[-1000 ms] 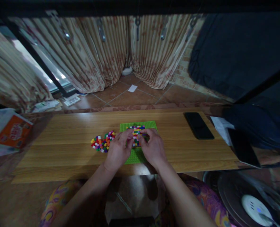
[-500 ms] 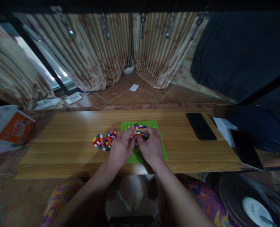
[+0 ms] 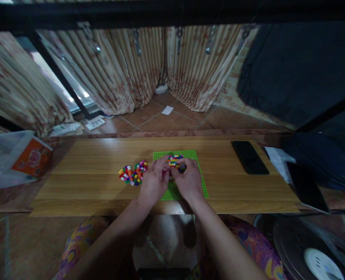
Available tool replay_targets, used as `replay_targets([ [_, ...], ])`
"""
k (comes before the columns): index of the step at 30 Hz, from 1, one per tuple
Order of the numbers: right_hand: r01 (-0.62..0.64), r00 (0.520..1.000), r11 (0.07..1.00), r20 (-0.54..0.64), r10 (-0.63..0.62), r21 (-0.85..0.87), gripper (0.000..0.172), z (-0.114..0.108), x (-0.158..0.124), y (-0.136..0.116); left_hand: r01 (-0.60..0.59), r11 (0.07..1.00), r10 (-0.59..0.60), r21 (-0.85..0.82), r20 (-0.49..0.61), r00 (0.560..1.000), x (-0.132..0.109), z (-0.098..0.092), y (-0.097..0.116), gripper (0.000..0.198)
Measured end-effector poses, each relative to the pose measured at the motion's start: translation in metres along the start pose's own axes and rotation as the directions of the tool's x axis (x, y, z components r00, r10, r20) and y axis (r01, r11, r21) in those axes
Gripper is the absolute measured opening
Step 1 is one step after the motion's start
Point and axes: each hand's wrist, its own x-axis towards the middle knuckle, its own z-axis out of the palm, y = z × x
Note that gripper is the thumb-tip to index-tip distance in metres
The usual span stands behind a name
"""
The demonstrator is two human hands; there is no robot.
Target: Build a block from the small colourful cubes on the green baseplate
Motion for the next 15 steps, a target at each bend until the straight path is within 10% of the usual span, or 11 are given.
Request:
replay_targets([
  [7, 0.02, 1.0, 0.997, 0.017, -0.021, 0.072, 0.033, -0.004, 0.001, 0.009, 0.103, 0.99, -0.106, -0.1, -0.032, 0.994, -0.002, -0.028, -0.018, 0.033],
  [15, 0.005, 0.999, 0.991, -0.037, 0.0, 0.135, 0.029, -0.003, 0.006, 0.015, 0.173, 0.963, -0.209, 0.207, 0.171, 0.963, -0.004, -0.064, -0.065, 0.028],
])
